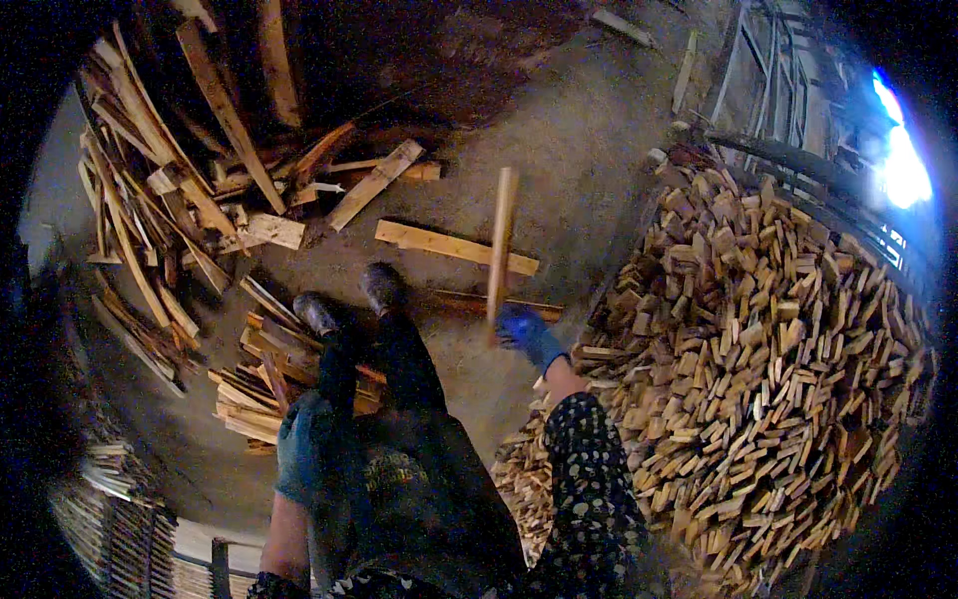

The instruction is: The person picks up wooden planks from a large pile on the floor and stacks them into a neat pile. The person wears blue gloves and repeatedly handles the planks one by one or in small groups, moving them from a disorganized heap to an organized stack.

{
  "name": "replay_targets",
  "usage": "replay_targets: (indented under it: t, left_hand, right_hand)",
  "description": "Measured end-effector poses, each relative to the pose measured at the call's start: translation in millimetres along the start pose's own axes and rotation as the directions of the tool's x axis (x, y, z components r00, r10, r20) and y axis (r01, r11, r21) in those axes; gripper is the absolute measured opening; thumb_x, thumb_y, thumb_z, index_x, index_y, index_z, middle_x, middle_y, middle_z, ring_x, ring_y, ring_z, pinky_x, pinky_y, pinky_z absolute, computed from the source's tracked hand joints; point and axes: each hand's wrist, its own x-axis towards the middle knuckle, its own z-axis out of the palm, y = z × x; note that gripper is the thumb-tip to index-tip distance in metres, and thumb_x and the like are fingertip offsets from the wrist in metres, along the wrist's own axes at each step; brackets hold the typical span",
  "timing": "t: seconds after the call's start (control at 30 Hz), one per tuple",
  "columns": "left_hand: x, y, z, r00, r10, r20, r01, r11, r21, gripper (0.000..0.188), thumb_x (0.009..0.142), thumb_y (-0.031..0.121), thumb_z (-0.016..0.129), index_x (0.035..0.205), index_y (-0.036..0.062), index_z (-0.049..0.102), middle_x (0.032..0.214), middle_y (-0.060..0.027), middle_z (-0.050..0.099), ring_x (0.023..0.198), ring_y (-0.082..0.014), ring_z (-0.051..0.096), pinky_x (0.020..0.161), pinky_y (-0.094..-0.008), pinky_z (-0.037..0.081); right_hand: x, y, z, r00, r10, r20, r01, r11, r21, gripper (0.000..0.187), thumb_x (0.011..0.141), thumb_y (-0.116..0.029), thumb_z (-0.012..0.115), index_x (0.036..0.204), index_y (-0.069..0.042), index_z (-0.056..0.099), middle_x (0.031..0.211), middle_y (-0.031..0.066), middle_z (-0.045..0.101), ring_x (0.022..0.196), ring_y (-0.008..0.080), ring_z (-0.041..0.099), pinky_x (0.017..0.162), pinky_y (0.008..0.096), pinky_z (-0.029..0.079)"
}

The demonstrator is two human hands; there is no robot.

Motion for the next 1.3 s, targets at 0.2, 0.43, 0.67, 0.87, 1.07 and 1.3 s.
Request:
replay_targets:
  t: [0.2,0.43,0.67,0.87,1.07,1.3]
  left_hand:
    - [19.3,-4.7,10.3,0.969,0.220,0.117,-0.241,0.947,0.211,0.029,0.092,0.018,0.057,0.115,0.0012,0.059,0.100,-0.0074,0.065,0.092,-0.0156,0.061,0.080,-0.0272,0.050]
    - [25.3,36.9,-3.1,0.952,0.272,0.143,-0.272,0.962,-0.022,0.028,0.092,0.014,0.058,0.116,0.0020,0.059,0.101,-0.0090,0.065,0.090,-0.0165,0.062,0.075,-0.0283,0.052]
    - [64.7,60.4,-70.6,0.990,0.138,0.019,-0.123,0.929,-0.349,0.028,0.091,0.014,0.058,0.118,0.0046,0.056,0.096,-0.0083,0.065,0.081,-0.0164,0.064,0.071,-0.0278,0.054]
    - [57.6,76.4,-97.7,0.997,0.066,-0.037,-0.075,0.915,-0.397,0.018,0.090,0.019,0.062,0.104,0.0062,0.061,0.090,-0.0056,0.064,0.078,-0.0148,0.063,0.067,-0.0269,0.053]
    - [93.6,144.2,-73.7,0.938,0.346,0.003,-0.339,0.920,-0.195,0.023,0.088,0.013,0.063,0.109,0.0038,0.060,0.094,-0.0001,0.059,0.085,-0.0078,0.054,0.077,-0.0222,0.046]
    - [178.1,345.8,4.4,0.325,0.942,0.086,-0.869,0.261,0.421,0.071,0.079,0.014,0.073,0.138,-0.0018,0.036,0.138,-0.0175,0.044,0.127,-0.0243,0.043,0.103,-0.0332,0.036]
  right_hand:
    - [-12.0,-17.5,101.3,0.986,-0.074,0.152,0.087,0.993,-0.078,0.031,0.094,-0.032,0.049,0.115,-0.012,0.059,0.098,0.0046,0.064,0.079,0.0137,0.060,0.063,0.0271,0.048]
    - [33.9,-109.9,200.7,0.915,-0.270,0.301,0.146,0.914,0.378,0.030,0.091,-0.027,0.057,0.109,-0.003,0.061,0.102,0.0073,0.061,0.091,0.0180,0.058,0.083,0.0315,0.049]
    - [63.5,-280.8,384.6,0.227,-0.913,0.340,0.912,0.078,-0.402,0.038,0.082,-0.012,0.069,0.115,0.001,0.056,0.104,0.0151,0.064,0.092,0.0223,0.062,0.084,0.0323,0.049]
    - [46.4,-380.4,477.8,0.474,-0.837,0.273,0.873,0.406,-0.270,0.048,0.077,-0.019,0.073,0.117,0.001,0.054,0.106,0.0170,0.065,0.094,0.0258,0.063,0.083,0.0353,0.049]
    - [57.4,-371.3,498.5,0.433,-0.886,0.167,0.787,0.281,-0.549,0.052,0.075,-0.028,0.073,0.114,0.000,0.053,0.100,0.0159,0.064,0.090,0.0325,0.062,0.079,0.0395,0.049]
    - [-9.7,-370.6,520.0,0.429,-0.796,0.427,0.890,0.454,-0.048,0.042,0.083,-0.012,0.066,0.122,0.000,0.053,0.094,0.0054,0.063,0.088,0.0141,0.062,0.080,0.0284,0.050]
